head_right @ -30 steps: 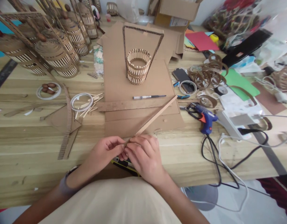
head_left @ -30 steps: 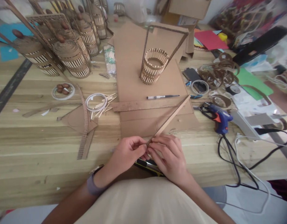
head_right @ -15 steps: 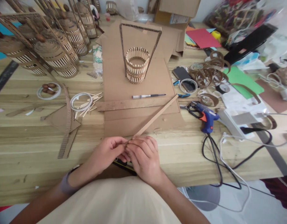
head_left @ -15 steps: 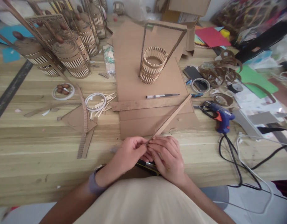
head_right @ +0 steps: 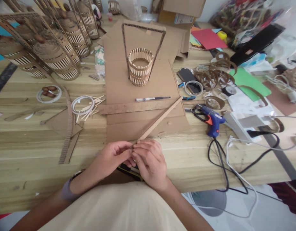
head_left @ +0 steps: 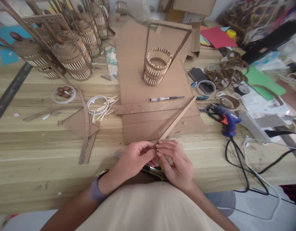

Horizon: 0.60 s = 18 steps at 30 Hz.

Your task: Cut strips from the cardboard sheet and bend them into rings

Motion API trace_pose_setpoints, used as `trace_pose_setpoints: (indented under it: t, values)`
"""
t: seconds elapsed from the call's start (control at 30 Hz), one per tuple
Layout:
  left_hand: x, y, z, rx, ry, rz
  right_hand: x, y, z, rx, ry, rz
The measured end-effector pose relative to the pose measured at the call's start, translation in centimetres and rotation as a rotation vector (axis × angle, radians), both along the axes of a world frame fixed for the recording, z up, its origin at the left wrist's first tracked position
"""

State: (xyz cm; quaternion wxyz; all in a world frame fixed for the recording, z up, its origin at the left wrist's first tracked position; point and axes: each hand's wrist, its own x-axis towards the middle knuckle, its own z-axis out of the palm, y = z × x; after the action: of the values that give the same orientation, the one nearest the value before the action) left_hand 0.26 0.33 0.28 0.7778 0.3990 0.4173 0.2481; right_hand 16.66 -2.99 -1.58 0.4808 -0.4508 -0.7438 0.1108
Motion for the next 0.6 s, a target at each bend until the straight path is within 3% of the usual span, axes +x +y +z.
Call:
trace_pose_setpoints:
  t: [0.23,0.6]
  values:
    - [0.4,0.0,0.1,-0.015,0.013,-0.023,0.6,-1.0,-0.1,0.103,-0.252,-0.121]
    - [1.4,0.1,0.5,-0.058,0.068,0.048,0.5,-1.3,-0.5,0.045,-0.171,-0.142]
